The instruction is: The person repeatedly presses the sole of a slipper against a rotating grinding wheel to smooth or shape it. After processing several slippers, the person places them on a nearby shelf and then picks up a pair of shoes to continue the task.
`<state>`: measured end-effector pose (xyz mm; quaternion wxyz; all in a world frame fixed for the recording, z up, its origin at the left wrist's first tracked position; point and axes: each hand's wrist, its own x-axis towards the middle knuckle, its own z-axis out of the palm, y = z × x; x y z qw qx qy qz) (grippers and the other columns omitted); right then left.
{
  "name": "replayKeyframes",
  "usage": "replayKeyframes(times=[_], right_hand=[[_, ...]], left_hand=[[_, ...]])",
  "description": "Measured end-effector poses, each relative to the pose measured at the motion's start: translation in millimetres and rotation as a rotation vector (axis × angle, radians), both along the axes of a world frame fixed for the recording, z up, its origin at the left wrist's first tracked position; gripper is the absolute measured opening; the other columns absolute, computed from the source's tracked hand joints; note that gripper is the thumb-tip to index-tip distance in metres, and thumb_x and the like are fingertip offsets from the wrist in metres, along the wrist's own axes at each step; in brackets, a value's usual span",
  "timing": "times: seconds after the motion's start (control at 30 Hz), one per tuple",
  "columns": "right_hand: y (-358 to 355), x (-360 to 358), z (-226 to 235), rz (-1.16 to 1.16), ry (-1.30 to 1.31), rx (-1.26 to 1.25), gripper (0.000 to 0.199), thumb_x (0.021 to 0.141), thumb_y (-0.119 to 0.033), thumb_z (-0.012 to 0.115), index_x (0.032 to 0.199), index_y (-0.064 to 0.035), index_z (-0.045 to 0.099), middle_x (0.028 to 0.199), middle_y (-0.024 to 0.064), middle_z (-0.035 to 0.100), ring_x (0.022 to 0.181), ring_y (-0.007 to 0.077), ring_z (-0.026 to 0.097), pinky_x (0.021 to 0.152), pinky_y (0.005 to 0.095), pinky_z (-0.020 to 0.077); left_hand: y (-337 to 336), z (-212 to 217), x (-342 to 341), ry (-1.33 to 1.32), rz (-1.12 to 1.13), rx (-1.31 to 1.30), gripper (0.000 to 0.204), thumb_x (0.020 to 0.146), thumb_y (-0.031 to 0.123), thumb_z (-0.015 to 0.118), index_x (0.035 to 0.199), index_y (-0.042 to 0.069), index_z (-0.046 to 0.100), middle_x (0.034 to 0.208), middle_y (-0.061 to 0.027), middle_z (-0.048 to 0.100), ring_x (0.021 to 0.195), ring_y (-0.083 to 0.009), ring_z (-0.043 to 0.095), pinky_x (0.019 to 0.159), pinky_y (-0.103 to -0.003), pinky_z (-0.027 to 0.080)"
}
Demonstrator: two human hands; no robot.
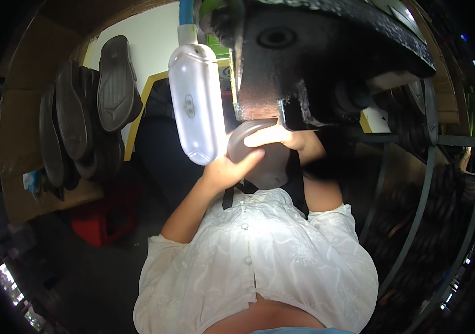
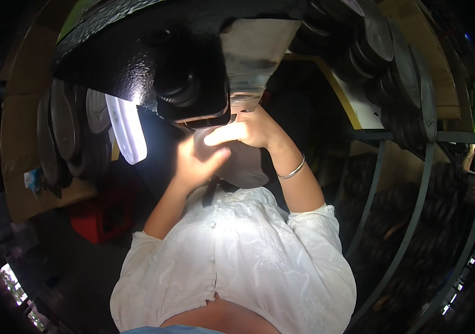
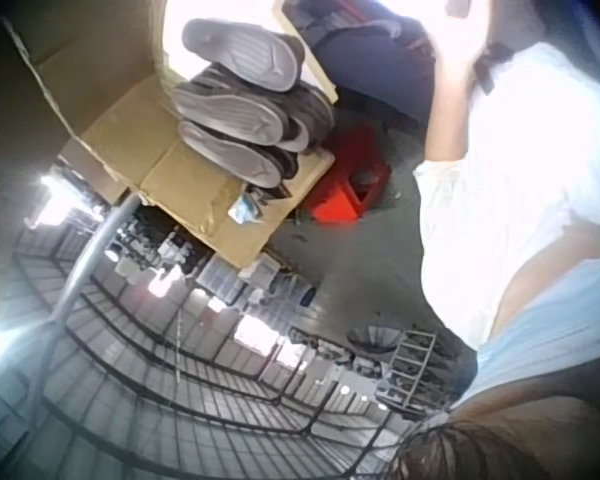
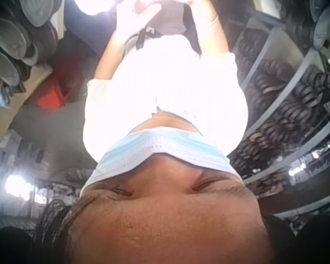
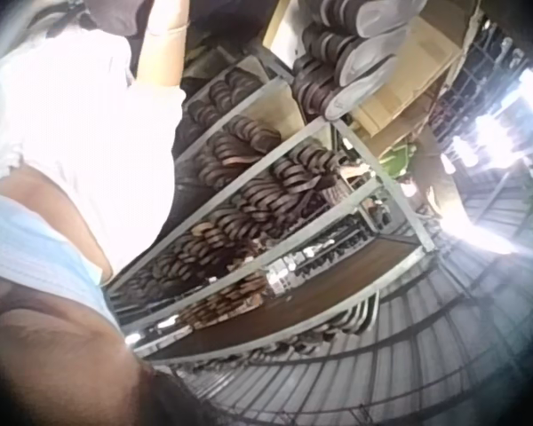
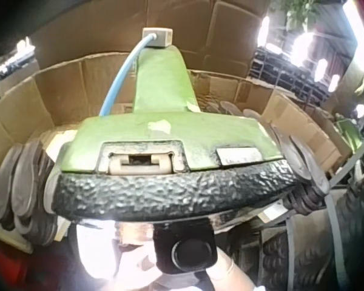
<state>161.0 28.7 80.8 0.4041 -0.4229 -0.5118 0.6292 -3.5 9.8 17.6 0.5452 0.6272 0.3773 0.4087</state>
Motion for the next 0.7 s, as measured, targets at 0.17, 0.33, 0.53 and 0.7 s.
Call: replayKeyframes(times=[0.17,0.33,0.53,0.7], right_hand=[[-20,26,-26,0.021,0.114,-0.080,0.057,0.069,-0.009,0.071,0.118,0.0026,0.046,0.115,0.0102,0.052,0.105,0.0170,0.049,0.090,0.0296,0.0385],[-68,75,-48,0.408,-0.530,-0.202,0.049,0.065,-0.026,0.075,0.100,0.0053,0.057,0.090,0.0105,0.061,0.084,0.0164,0.055,0.077,0.0282,0.0436],[-117,164,-75,-0.505,-0.015,-0.060,0.043,0.063,-0.014,0.070,0.100,0.0038,0.056,0.091,0.0089,0.062,0.083,0.0163,0.060,0.078,0.0272,0.0462],[-78,153,-46,-0.873,0.327,0.186,0.042,0.073,-0.017,0.066,0.108,0.0022,0.054,0.096,0.0102,0.061,0.087,0.0206,0.060,0.082,0.0318,0.0469]], left_hand=[[19,23,18,-0.031,0.003,0.222,0.019,0.075,0.009,0.069,0.091,-0.001,0.064,0.085,-0.0071,0.065,0.071,-0.0118,0.060,0.066,-0.025,0.047],[-2,14,17,-0.256,0.128,-0.168,0.023,0.077,0.008,0.065,0.097,-0.002,0.061,0.089,-0.0065,0.062,0.082,-0.0156,0.057,0.077,-0.030,0.045],[-12,16,10,-0.231,0.141,-0.285,0.024,0.084,0.012,0.059,0.103,-0.002,0.058,0.088,-0.0046,0.060,0.081,-0.0129,0.056,0.077,-0.028,0.044],[-21,12,4,-0.185,0.187,-0.289,0.024,0.087,0.014,0.054,0.106,-0.001,0.057,0.091,-0.0041,0.060,0.080,-0.0095,0.054,0.073,-0.024,0.043]])
